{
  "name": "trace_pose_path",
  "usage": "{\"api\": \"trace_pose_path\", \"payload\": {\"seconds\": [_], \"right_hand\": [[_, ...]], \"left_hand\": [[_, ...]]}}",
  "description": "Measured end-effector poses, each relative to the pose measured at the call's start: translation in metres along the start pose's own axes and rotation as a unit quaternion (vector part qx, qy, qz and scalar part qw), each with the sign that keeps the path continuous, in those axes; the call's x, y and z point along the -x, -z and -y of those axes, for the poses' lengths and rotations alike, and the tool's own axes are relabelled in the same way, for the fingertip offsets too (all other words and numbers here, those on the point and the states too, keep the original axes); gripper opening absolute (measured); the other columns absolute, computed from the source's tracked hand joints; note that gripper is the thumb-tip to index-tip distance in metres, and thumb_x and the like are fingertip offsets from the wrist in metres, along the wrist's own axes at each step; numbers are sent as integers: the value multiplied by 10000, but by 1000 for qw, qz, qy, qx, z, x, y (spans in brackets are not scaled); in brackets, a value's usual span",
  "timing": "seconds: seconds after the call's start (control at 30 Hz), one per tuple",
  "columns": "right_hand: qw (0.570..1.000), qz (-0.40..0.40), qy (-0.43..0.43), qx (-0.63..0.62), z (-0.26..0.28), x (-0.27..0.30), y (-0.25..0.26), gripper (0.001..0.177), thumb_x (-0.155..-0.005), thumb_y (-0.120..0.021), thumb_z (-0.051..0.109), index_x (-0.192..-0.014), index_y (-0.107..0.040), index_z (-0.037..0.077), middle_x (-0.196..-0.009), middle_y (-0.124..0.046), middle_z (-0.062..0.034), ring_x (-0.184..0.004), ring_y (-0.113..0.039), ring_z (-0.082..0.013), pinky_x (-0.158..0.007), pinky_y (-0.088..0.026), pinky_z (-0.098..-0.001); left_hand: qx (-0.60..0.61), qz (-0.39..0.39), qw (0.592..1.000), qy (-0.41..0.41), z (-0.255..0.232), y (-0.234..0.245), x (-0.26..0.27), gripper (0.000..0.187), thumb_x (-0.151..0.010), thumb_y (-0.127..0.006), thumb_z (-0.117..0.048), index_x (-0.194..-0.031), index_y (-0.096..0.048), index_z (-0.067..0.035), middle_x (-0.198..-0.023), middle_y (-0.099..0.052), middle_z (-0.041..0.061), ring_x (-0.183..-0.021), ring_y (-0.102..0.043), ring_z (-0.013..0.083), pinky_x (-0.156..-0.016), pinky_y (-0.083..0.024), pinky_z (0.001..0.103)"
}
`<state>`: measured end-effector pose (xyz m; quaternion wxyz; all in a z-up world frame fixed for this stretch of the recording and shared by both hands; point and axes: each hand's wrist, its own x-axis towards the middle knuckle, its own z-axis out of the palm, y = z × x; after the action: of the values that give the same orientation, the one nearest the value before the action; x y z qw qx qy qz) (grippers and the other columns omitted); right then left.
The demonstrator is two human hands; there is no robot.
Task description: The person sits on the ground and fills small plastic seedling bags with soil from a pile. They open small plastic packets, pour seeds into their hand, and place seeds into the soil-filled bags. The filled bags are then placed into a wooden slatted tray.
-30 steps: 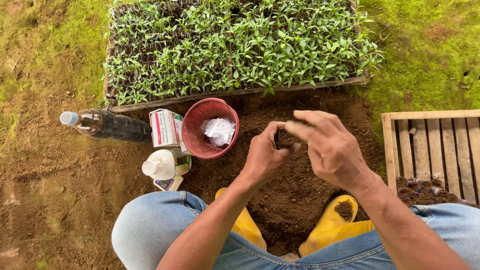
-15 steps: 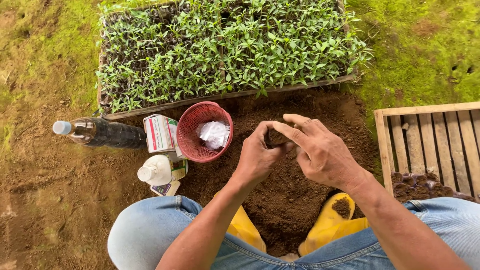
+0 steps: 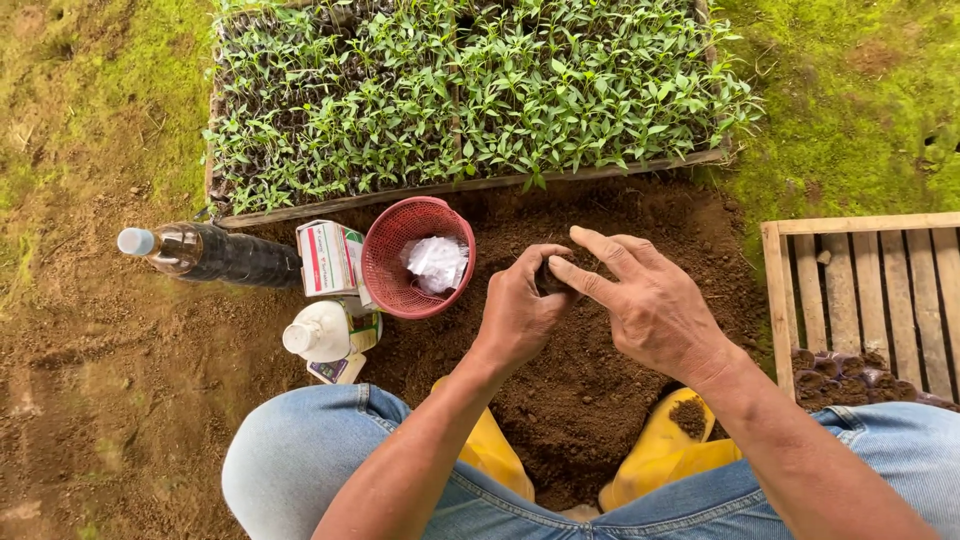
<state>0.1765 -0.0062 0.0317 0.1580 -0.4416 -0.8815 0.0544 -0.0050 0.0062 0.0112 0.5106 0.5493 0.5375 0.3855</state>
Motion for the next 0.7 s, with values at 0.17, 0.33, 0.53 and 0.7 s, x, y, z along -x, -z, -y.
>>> {"api": "trace_pose_path", "payload": {"seconds": [0.17, 0.33, 0.53, 0.7], "right_hand": [[992, 3, -58, -109, 6, -4, 14, 876, -762, -512, -125, -1541, -505, 276, -1476, -523, -113, -1285, -556, -304, -967, -556, -424], [940, 33, -168, -294, 7, -5, 24, 908, -756, -505, -134, -1600, -409, 187, -1434, -573, -176, -1282, -572, -398, -954, -565, -497], [968, 105, -103, -202, 13, -5, 29, 727, -851, -619, -4, -1544, -430, 106, -1252, -627, -211, -1090, -696, -399, -892, -623, -518], [981, 121, -80, -131, 15, -4, 31, 666, -911, -630, 65, -1539, -434, 168, -1109, -599, -152, -971, -722, -328, -839, -646, -460]], "left_hand": [[9, 21, 1000, 11, -5, -1, 1, 370, -806, -784, -65, -1160, -676, -54, -971, -736, 262, -936, -735, 349, -724, -606, 456], [26, 69, 996, 44, -15, -1, 2, 438, -792, -795, -43, -1201, -638, -55, -1093, -716, 285, -1011, -722, 424, -830, -608, 500], [27, 104, 991, 79, -17, 1, 4, 691, -789, -734, 27, -1430, -483, -28, -1105, -691, 300, -1005, -690, 393, -847, -592, 510], [14, 134, 987, 91, -17, 1, 2, 814, -753, -661, 61, -1517, -389, -12, -1113, -674, 327, -1050, -665, 398, -887, -559, 528]]}}
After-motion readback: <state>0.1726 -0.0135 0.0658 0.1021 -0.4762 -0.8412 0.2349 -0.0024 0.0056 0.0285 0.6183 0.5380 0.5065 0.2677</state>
